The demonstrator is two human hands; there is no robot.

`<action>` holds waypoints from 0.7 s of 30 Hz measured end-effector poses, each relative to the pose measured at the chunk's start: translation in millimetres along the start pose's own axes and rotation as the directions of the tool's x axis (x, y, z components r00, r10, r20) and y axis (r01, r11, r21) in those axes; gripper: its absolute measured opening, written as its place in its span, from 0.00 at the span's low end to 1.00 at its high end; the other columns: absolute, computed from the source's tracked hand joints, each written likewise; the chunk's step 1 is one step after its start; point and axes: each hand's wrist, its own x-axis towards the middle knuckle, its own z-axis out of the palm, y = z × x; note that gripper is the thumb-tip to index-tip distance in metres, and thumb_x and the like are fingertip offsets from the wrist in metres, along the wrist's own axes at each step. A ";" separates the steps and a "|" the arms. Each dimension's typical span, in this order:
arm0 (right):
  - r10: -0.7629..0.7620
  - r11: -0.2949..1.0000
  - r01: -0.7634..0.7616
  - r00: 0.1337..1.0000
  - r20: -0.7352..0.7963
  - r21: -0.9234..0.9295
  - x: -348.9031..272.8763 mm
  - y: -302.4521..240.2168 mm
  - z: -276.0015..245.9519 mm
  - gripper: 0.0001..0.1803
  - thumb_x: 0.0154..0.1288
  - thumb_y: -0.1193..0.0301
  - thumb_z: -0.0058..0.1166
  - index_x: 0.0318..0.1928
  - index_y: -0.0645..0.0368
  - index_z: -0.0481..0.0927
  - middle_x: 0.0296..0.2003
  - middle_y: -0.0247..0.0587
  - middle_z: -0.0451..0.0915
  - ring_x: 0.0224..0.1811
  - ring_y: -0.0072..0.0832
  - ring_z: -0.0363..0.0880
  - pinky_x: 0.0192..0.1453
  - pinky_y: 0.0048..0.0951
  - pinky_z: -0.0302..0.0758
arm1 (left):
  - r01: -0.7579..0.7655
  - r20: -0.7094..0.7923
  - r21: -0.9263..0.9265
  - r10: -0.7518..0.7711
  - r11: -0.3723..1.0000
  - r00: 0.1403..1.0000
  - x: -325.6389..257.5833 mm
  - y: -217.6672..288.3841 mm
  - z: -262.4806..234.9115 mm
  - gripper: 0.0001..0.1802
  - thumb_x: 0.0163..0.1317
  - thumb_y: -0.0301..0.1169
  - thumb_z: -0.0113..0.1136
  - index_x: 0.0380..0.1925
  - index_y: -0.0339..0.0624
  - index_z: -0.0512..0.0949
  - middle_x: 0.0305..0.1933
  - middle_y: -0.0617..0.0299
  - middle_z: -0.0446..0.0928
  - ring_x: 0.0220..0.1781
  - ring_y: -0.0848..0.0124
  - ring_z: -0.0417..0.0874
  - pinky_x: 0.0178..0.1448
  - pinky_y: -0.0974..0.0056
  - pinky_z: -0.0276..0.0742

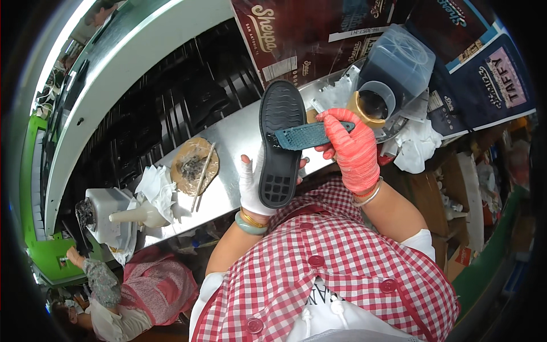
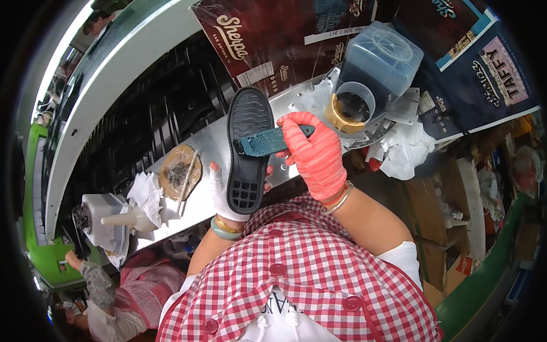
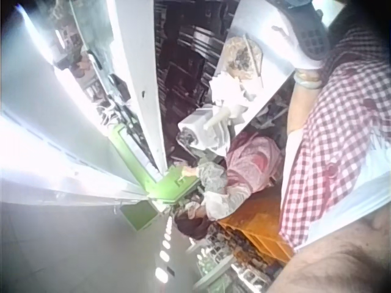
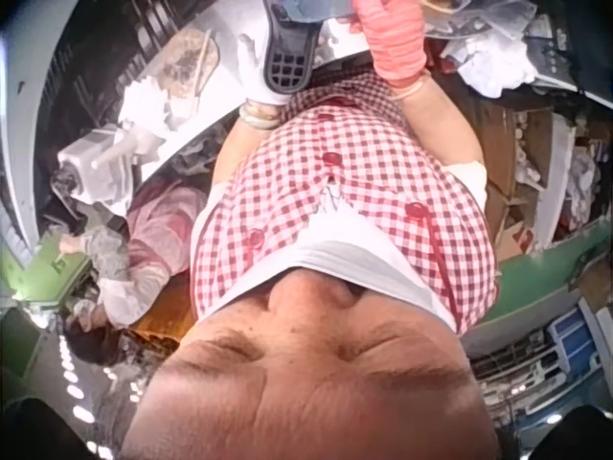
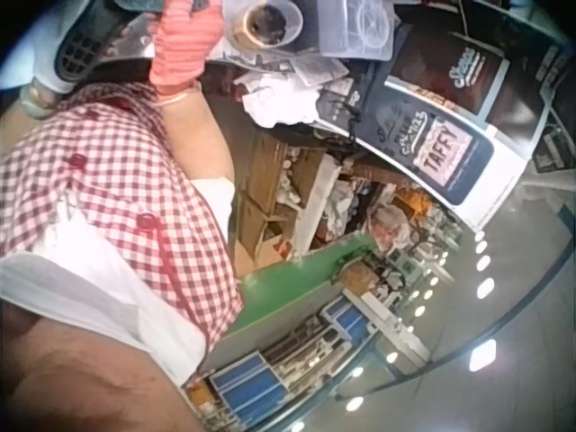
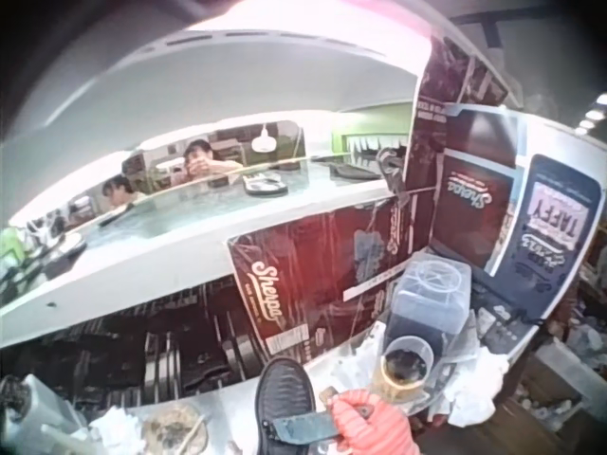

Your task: The person scrubs the soles of black slip-on shoes using a blue brush and a dark liquid from a container. They repeatedly dip the brush into the liquid and scrub the shoe soles, then place the shoes on a green conveyor belt. The person handles the shoes one at a time, rotating them to clean different areas of the soles.

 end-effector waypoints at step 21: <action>-0.030 0.966 0.061 0.991 0.128 -0.250 -34.1 -1.6 13.5 0.09 0.64 0.73 0.51 0.40 0.67 0.79 0.26 0.36 0.79 0.26 0.17 0.77 0.31 0.19 0.76 | -0.063 0.030 -0.095 0.066 0.994 0.997 13.4 2.0 -4.9 0.44 0.60 0.69 0.30 0.68 0.52 0.51 0.65 0.50 0.61 0.63 0.51 0.67 0.63 0.47 0.66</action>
